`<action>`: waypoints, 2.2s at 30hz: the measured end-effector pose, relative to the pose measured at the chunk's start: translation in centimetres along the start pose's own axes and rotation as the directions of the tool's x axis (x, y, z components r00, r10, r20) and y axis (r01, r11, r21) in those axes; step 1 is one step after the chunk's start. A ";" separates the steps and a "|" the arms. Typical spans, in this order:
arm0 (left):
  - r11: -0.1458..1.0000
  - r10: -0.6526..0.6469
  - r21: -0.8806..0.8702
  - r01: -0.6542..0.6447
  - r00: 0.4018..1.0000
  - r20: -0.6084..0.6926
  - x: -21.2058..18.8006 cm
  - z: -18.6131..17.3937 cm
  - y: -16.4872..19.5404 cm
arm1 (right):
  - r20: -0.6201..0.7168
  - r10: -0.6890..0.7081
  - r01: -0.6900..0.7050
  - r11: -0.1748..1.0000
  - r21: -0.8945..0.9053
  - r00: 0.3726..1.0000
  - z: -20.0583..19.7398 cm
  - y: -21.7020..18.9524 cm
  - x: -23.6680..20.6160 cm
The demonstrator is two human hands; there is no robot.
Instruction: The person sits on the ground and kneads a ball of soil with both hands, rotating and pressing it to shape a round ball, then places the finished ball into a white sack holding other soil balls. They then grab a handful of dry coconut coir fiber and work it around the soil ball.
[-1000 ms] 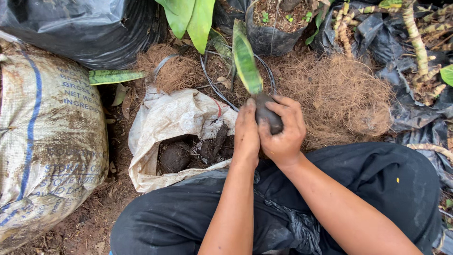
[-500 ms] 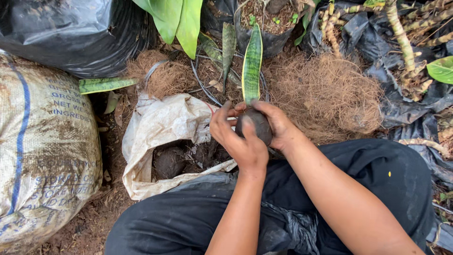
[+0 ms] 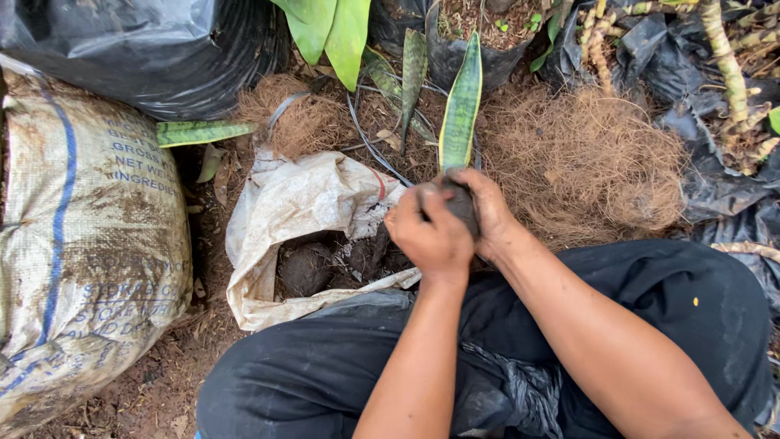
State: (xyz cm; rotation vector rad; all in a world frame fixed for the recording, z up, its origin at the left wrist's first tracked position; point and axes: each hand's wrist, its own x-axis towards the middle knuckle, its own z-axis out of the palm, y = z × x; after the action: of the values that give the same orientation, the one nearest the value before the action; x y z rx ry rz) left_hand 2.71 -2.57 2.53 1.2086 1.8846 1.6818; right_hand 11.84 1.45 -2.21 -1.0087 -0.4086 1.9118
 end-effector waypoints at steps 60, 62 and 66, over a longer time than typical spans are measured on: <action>0.859 -0.472 -0.097 0.503 0.851 0.229 4.7 -1.7 1.2 | 0.204 0.113 -0.090 0.989 -0.116 0.972 -0.4 0.2 -0.3; 0.937 -0.342 0.187 0.296 0.888 0.308 3.9 -2.4 2.6 | 0.148 0.144 -0.146 0.989 0.001 0.978 -0.5 0.6 -0.1; 0.790 0.413 0.441 -0.426 0.901 0.130 1.3 -1.3 4.1 | 0.144 0.110 -0.139 0.967 0.214 0.983 -1.6 1.7 1.1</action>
State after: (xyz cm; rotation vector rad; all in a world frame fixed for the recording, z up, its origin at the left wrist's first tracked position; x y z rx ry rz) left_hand 2.50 -2.70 7.02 1.9551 2.1949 1.4234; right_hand 11.88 1.31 -4.83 -0.7788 -0.2009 2.0918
